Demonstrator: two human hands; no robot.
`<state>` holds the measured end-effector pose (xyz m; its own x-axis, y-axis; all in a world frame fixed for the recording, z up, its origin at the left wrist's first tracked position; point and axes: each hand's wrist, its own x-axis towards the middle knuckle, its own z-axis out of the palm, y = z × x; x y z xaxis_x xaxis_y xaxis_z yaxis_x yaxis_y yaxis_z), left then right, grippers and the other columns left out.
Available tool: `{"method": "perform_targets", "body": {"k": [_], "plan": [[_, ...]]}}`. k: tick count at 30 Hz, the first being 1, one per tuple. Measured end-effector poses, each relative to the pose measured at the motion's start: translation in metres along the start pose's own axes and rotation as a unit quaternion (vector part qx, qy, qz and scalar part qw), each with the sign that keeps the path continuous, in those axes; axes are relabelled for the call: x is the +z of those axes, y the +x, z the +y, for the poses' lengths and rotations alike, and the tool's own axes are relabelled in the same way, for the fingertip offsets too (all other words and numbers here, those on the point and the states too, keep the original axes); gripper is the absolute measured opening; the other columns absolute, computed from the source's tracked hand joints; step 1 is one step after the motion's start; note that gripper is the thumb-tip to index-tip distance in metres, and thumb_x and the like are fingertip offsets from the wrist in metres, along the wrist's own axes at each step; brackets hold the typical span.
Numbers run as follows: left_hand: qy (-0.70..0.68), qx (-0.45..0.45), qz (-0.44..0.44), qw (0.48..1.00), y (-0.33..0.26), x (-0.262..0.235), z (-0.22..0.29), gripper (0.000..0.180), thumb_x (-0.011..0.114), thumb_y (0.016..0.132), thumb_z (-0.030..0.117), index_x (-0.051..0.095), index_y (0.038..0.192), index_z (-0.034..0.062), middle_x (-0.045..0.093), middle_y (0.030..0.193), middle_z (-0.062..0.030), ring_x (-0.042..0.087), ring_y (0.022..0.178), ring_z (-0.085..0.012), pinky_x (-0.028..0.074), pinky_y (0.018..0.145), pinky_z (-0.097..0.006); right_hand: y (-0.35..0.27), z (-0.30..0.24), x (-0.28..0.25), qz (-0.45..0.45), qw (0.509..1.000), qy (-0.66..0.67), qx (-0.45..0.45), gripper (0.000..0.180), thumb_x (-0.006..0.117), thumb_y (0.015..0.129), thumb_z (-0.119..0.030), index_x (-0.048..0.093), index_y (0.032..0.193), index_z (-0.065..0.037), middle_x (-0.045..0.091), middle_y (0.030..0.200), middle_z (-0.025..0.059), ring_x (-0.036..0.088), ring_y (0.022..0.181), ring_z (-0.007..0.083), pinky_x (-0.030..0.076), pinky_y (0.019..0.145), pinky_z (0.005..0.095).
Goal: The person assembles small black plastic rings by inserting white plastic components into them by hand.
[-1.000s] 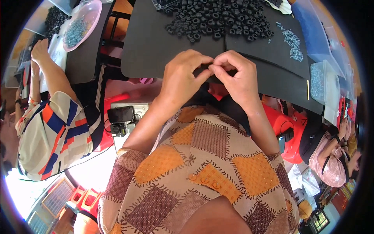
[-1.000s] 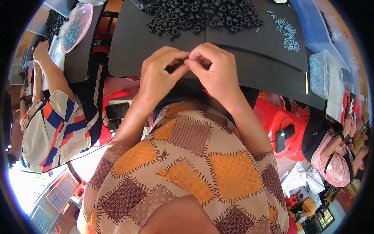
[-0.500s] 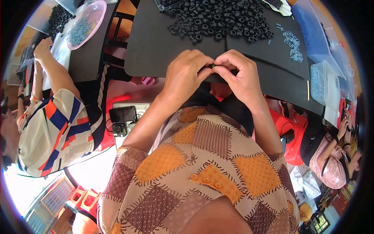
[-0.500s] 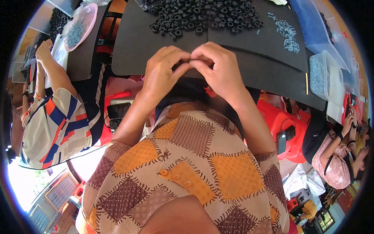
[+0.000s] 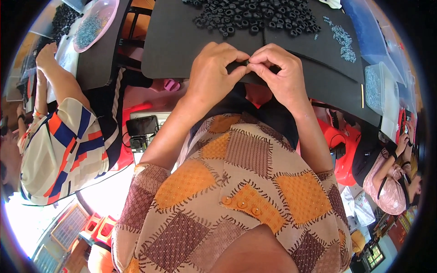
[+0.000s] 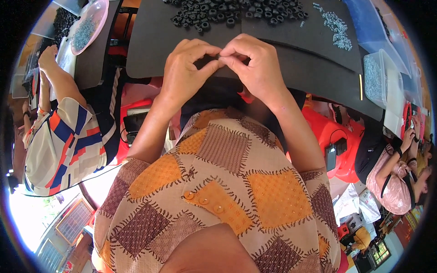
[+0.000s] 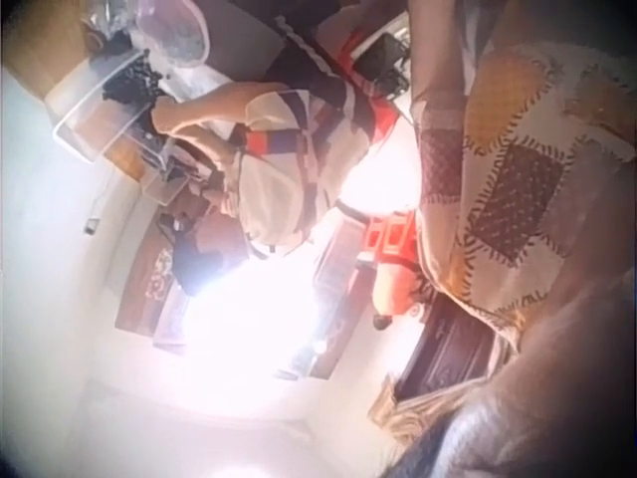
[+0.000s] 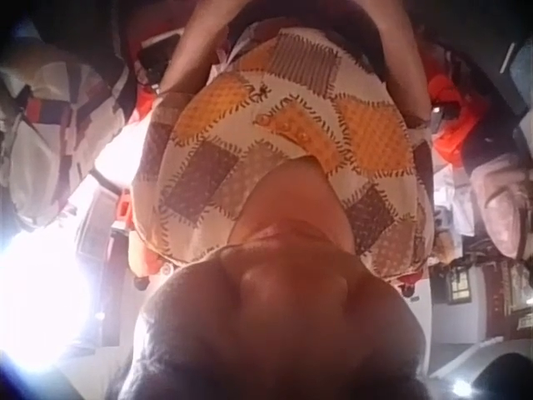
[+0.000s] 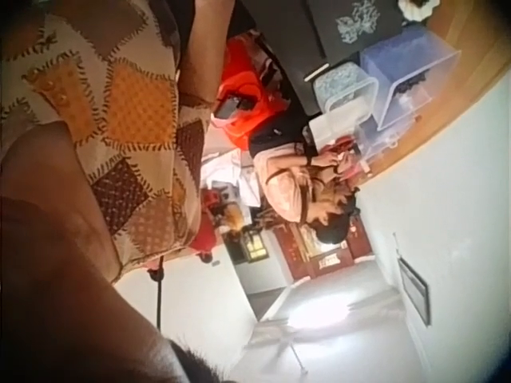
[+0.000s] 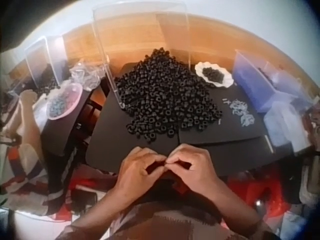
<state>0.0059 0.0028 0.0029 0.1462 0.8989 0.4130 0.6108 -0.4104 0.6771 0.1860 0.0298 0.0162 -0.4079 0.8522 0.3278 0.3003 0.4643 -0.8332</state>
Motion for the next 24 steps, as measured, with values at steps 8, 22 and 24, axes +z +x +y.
{"method": "perform_targets", "body": {"k": [8, 22, 24], "plan": [[-0.026, -0.028, 0.006, 0.999, 0.001, 0.003, -0.003, 0.018, 0.08, 0.07, 0.015, 0.076, 0.086, 0.0092, 0.066, 0.085, -0.0035, 0.059, 0.081, -0.0251, 0.049, 0.071, -0.036, 0.017, 0.003, -0.015, 0.025, 0.895, 0.444, 0.038, 0.021, 0.057, 0.096, -0.014, 0.057, 0.077, -0.005, 0.049, 0.071, -0.0035, 0.035, 0.058, 0.0034, 0.027, 0.052, 0.0213], [-0.017, -0.026, 0.015, 0.999, -0.001, 0.004, -0.008, 0.017, 0.08, 0.07, 0.016, 0.076, 0.085, 0.0092, 0.066, 0.083, -0.0016, 0.058, 0.079, -0.0232, 0.049, 0.07, -0.035, 0.042, -0.046, -0.024, -0.111, 0.835, 0.499, -0.203, 0.027, 0.054, 0.093, -0.016, 0.049, 0.069, -0.005, 0.039, 0.06, -0.0021, 0.031, 0.051, 0.0082, 0.023, 0.049, 0.0276], [-0.016, -0.018, 0.015, 1.0, -0.002, 0.003, -0.002, 0.017, 0.08, 0.07, 0.016, 0.076, 0.084, 0.0094, 0.066, 0.083, -0.0011, 0.058, 0.079, -0.0233, 0.049, 0.07, -0.035, 0.02, -0.012, 0.009, -0.051, 0.988, 0.14, -0.041, 0.03, 0.06, 0.092, -0.021, 0.061, 0.07, -0.001, 0.045, 0.058, -0.0029, 0.039, 0.054, 0.0069, 0.028, 0.048, 0.028]]}}
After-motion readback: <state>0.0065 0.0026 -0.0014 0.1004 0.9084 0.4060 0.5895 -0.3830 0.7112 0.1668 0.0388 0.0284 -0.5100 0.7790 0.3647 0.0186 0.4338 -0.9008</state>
